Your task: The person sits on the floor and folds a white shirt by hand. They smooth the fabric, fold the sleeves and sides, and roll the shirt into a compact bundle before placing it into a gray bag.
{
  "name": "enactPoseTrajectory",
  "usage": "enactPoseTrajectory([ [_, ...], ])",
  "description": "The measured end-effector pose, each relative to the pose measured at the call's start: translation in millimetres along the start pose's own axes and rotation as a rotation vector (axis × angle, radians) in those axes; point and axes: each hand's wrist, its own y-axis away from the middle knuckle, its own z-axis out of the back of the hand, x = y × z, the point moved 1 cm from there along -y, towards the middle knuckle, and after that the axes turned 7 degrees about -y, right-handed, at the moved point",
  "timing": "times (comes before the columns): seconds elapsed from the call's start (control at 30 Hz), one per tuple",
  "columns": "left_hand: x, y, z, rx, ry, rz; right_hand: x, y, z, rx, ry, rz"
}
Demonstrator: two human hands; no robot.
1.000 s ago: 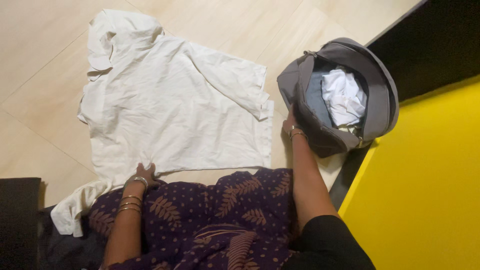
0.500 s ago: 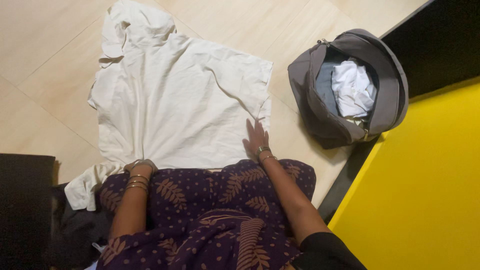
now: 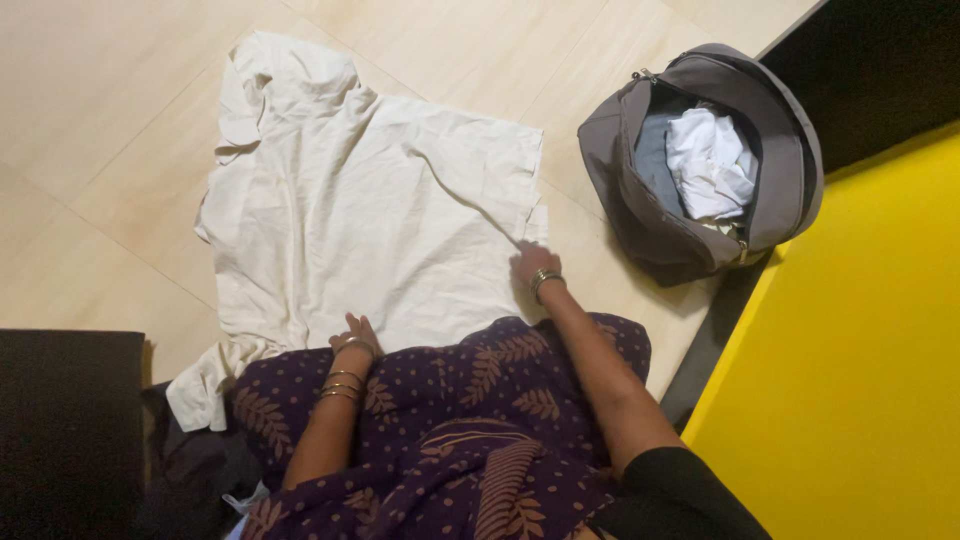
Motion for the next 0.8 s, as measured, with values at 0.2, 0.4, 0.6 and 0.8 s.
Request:
enactPoseTrajectory([
  [0.2, 1.0, -32.0, -17.4, -0.065, -0.059, -0.02, 30.1, -81.5, 41.4, -0.124, 0.064, 0.315],
  [0.4, 1.5, -19.2, -8.3, -0.086, -0.05, -0.03, 7.4, -132.4, 79.5, -0.023, 0.327, -0.131],
  [0.6, 1.1, -26.5, -9.1, -0.088, -0.079, -0.043, 21.1, -137.6, 66.6, -0.315, 0.164, 0.175],
  [0.8, 3.2, -20.5, -9.7, -0.087, -0.042, -0.032, 28.7, -31.3, -36.3, 0.042, 0.335, 0.451],
])
